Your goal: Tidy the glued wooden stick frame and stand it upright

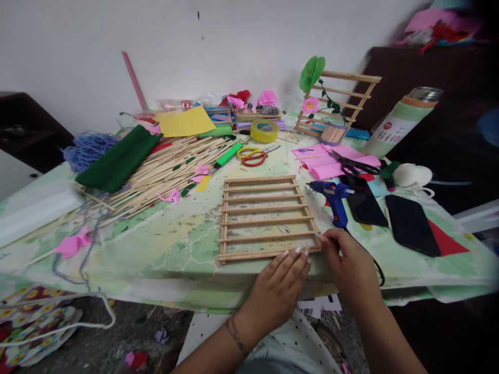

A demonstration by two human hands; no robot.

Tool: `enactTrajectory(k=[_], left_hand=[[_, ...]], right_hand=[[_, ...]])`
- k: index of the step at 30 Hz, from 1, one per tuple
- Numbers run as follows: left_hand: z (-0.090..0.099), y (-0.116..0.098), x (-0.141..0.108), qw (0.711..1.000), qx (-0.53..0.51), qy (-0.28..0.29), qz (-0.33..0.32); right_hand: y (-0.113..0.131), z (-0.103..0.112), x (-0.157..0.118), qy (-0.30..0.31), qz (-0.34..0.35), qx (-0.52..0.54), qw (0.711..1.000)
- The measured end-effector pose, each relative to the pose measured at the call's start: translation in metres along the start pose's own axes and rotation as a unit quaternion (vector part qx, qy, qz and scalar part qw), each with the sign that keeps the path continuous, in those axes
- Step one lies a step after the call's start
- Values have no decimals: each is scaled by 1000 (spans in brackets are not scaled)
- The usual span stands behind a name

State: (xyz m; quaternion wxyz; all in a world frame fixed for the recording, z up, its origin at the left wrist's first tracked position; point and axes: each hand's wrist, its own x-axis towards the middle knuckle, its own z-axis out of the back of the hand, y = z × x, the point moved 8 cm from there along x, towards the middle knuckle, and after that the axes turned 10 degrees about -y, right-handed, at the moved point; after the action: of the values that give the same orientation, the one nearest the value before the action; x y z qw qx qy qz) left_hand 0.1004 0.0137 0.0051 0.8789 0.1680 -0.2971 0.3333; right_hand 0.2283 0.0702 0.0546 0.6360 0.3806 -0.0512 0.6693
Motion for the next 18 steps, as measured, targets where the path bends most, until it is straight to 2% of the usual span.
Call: enactTrajectory(k=[5,9,11,14,18], left_hand=[[-1,0,0,1000,3,10,1],[-2,-1,-1,1000,0,15,4],[-2,-1,-1,1000,-2,13,5],[-2,-1,-1,1000,-4,10,5],[-2,0,-1,1000,2,10,5]], right_hand=[[-19,24,-5,-31,-89,-30,995],[-35,33,-16,-9,-138,-10,990],[-37,33,-19,0,-140,4,990],[-27,27,-17,1,-85,24,996],[-3,12,-8,21,54,42,997]])
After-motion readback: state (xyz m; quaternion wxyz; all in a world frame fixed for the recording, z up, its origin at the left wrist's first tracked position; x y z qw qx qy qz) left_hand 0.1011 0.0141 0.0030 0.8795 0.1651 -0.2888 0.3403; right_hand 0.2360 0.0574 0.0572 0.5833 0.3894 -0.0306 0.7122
